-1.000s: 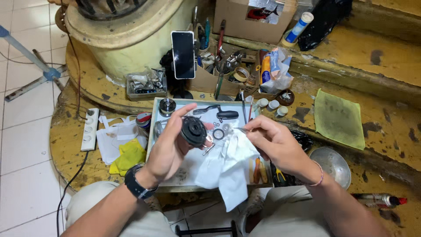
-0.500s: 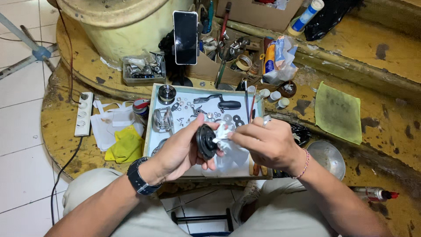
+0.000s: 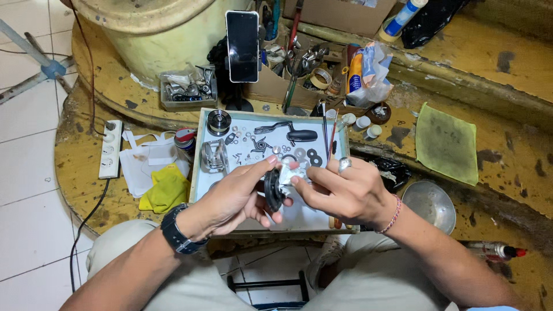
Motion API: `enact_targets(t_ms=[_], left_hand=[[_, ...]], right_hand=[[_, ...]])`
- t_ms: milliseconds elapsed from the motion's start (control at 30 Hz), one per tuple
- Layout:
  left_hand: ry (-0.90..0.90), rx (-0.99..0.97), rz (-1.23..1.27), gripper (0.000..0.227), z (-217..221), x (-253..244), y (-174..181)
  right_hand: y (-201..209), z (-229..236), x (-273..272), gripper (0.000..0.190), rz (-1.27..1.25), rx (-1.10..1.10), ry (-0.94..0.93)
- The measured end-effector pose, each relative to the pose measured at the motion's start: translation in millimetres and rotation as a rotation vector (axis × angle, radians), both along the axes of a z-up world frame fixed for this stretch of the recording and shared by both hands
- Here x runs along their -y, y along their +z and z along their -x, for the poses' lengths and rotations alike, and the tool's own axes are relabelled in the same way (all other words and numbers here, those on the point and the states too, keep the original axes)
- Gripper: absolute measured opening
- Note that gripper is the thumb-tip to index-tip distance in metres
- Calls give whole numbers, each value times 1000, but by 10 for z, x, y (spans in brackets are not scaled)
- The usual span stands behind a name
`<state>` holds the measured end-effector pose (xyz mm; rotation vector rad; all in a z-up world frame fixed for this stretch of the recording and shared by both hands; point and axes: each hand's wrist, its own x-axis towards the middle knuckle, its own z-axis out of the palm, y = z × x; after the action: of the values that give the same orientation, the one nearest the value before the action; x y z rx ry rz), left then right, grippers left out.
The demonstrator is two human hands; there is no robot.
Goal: The person cleans a black mechanical part with a white cloth, then uses a screwdriver to remove screws from a silver metal part. The person removes small components and places them on a tray.
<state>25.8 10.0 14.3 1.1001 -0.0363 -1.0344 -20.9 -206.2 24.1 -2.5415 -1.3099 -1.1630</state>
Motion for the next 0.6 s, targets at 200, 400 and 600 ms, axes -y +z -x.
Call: enact_targets(t_ms=[200, 400, 600], left_hand=[[37, 361, 18, 56, -55, -52, -67], [29, 770, -45, 66, -86, -64, -278], [63, 1198, -9, 68, 44, -33, -307]], right_hand=[[-326, 136, 59, 29, -45, -257, -203], [-209, 172, -21, 24, -429, -818, -246], [-357, 169, 63, 18, -1009, -1529, -349]])
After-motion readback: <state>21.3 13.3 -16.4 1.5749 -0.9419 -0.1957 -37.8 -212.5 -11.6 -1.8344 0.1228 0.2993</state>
